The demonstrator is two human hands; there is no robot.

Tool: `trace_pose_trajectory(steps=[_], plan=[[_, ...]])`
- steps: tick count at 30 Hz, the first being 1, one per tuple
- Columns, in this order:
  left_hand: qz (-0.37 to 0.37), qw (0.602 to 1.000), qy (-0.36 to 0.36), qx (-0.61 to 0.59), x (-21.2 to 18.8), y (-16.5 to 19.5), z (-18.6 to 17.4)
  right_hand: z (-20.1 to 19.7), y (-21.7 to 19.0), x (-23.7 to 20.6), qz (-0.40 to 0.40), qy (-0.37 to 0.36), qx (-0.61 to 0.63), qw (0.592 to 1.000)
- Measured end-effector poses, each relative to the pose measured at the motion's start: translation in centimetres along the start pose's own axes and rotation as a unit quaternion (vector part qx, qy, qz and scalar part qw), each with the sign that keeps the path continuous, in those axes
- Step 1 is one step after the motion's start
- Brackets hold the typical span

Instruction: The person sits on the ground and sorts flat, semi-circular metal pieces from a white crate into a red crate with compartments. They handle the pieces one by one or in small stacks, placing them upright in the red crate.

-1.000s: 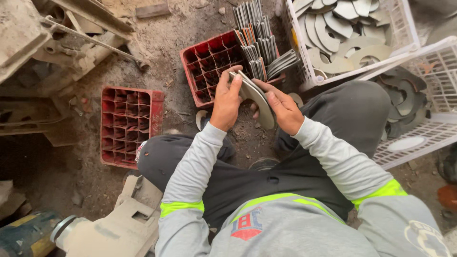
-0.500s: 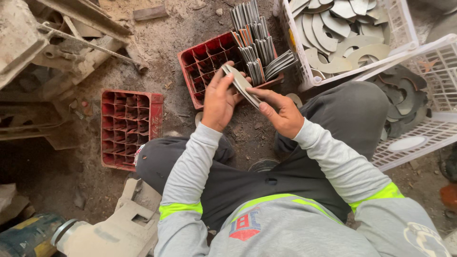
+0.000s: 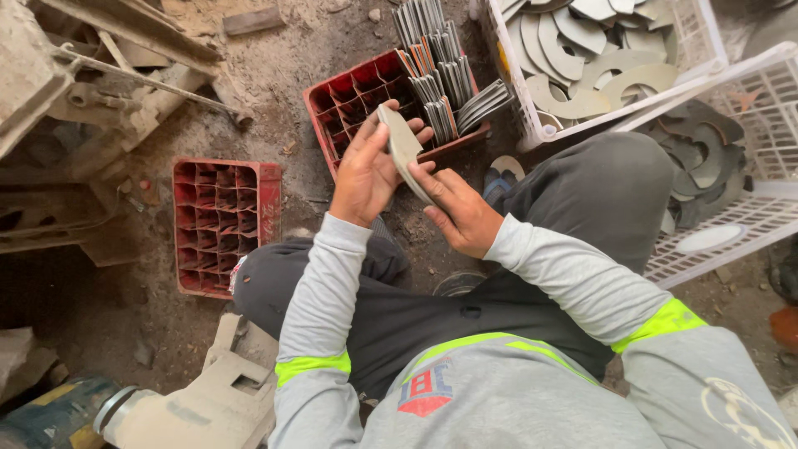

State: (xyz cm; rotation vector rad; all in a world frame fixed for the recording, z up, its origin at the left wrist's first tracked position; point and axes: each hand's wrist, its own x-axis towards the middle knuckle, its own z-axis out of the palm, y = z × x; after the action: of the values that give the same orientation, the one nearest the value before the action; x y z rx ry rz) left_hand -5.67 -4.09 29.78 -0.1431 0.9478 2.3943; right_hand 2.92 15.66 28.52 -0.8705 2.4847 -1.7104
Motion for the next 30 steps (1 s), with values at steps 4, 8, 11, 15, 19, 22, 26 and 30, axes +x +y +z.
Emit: trace_pose_trajectory(steps=[4, 8, 11, 15, 19, 22, 26, 30], plan=[[-0.012, 0.999, -0.021, 0.034, -0.2, 0.7, -0.7, -1.1, 0.1, 0.8, 0.007, -0.034, -0.026, 0.999], [0.077, 0.992, 0.031, 0.09, 1.3, 0.0, -2.9, -4.9, 0.9, 2.1, -0.033, 0.121, -0.109, 0.986], [0.127, 0.966, 0.1, 0.201, 3.9, -1.6, -5.6, -7.9, 1.8, 2.1, 0.1, 0.242, 0.049, 0.964], [0.139, 0.949, 0.154, 0.239, 7.2, -4.5, -9.7, -8.5, 2.3, 1.4, 0.152, 0.273, 0.149, 0.938], [0.157, 0.942, 0.187, 0.231, 11.0, -5.2, -13.4, -7.8, 1.9, 1.2, 0.143, 0.249, 0.06, 0.956], [0.19, 0.933, 0.176, 0.249, 14.6, -4.5, -15.3, -7.7, 1.6, 1.6, 0.156, 0.24, 0.108, 0.952], [0.25, 0.89, 0.169, 0.342, 19.5, -2.5, -16.5, -7.9, 1.7, 2.3, 0.195, 0.204, 0.08, 0.956], [0.249, 0.887, 0.166, 0.353, 23.3, -0.4, -17.5, -7.7, 2.4, 3.5, 0.216, 0.178, 0.034, 0.959]])
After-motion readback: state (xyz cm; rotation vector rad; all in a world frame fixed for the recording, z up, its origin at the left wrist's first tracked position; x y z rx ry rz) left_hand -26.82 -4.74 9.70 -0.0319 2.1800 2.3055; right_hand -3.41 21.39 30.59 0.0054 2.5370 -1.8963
